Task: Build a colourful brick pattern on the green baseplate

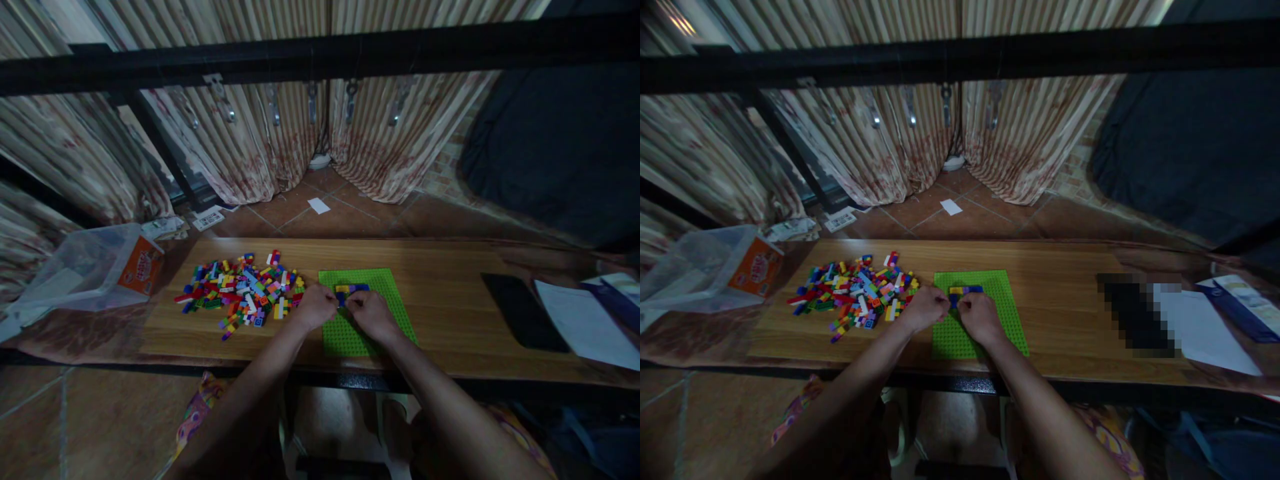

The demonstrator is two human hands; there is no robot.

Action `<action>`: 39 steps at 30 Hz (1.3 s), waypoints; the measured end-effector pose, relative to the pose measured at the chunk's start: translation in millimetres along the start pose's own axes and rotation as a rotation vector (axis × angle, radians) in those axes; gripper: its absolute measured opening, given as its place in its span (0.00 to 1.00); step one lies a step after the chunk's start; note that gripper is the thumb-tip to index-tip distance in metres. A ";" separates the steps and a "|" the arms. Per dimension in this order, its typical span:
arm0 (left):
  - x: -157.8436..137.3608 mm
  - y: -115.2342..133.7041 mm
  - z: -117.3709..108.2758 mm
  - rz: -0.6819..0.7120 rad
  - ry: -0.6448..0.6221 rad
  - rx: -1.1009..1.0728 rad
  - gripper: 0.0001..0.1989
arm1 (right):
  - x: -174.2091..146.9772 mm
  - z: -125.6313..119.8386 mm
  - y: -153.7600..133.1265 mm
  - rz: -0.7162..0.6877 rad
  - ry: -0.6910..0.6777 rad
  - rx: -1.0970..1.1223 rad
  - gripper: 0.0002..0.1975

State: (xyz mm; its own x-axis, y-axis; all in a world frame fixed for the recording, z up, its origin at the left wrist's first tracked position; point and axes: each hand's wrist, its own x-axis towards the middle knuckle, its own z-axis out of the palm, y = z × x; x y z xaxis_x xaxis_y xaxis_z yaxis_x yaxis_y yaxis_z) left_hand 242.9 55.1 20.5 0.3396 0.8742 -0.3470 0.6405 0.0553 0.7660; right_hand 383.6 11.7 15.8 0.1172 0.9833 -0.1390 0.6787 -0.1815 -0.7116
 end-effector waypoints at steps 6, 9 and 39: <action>-0.1 -3.0 -10.1 0.021 0.032 -0.053 0.09 | -1.8 -5.3 -0.5 -0.034 0.061 0.034 0.14; 2.2 -3.9 -22.9 0.052 0.073 -0.103 0.09 | -1.9 -10.9 -0.4 -0.068 0.120 0.063 0.14; -95.1 -64.5 -215.7 0.333 1.114 -1.078 0.06 | -50.8 67.8 -26.9 -0.631 0.082 -0.065 0.10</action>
State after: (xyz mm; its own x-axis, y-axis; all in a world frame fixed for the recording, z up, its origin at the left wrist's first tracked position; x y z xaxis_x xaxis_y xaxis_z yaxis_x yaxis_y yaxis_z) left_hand 20.7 72.5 120.8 -0.6052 0.7909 0.0908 -0.2896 -0.3250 0.9003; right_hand 310.2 -34.2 -4.7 -0.2663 0.8989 0.3480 0.6776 0.4314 -0.5957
